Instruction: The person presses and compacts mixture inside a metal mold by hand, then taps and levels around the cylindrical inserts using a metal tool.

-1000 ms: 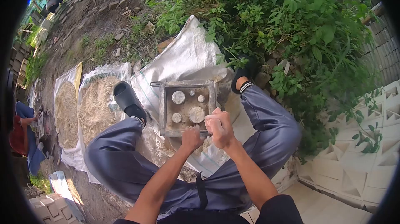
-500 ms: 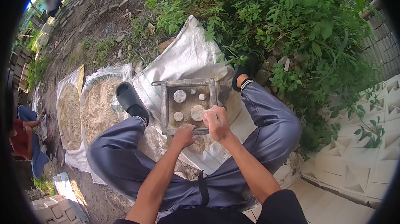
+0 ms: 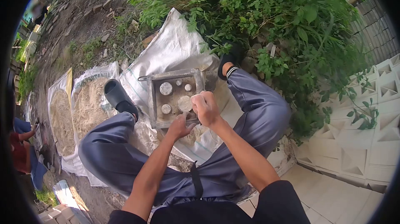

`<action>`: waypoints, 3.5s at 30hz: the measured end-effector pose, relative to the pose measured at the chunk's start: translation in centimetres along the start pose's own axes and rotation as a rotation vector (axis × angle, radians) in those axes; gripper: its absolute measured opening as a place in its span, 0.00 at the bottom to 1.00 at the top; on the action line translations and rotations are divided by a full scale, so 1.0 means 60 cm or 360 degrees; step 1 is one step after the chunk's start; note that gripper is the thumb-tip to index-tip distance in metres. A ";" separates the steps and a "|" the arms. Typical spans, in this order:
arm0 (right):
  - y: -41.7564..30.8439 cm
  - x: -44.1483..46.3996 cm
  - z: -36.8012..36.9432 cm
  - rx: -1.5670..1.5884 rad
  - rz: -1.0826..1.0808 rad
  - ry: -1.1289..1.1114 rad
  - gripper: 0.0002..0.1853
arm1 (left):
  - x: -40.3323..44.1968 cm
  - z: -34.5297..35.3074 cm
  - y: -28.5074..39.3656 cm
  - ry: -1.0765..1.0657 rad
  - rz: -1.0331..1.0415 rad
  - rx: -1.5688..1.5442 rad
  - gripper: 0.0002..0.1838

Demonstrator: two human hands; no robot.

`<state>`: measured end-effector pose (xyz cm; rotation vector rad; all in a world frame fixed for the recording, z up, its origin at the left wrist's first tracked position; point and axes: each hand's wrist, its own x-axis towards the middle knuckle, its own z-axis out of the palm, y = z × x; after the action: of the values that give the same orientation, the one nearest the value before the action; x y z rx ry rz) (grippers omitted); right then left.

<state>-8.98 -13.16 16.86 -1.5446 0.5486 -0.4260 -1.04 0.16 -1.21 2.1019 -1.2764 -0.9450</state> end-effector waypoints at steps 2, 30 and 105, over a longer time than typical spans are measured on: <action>-0.010 -0.006 0.008 -0.0014 -0.0211 0.0078 0.20 | 0.003 0.002 -0.007 -0.0009 0.0013 -0.0040 0.29; 0.025 0.052 -0.108 -0.0521 0.0531 0.0680 0.20 | -0.013 -0.027 -0.045 0.0191 0.0349 0.0568 0.18; 0.446 -0.129 0.004 -0.2041 0.0289 0.0235 0.30 | 0.088 -0.073 -0.254 0.0935 -0.0831 -0.0955 0.20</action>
<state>-17.30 -8.57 -9.36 -2.6475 1.1951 0.0116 12.43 2.32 -10.89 2.0006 -0.1183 -0.6944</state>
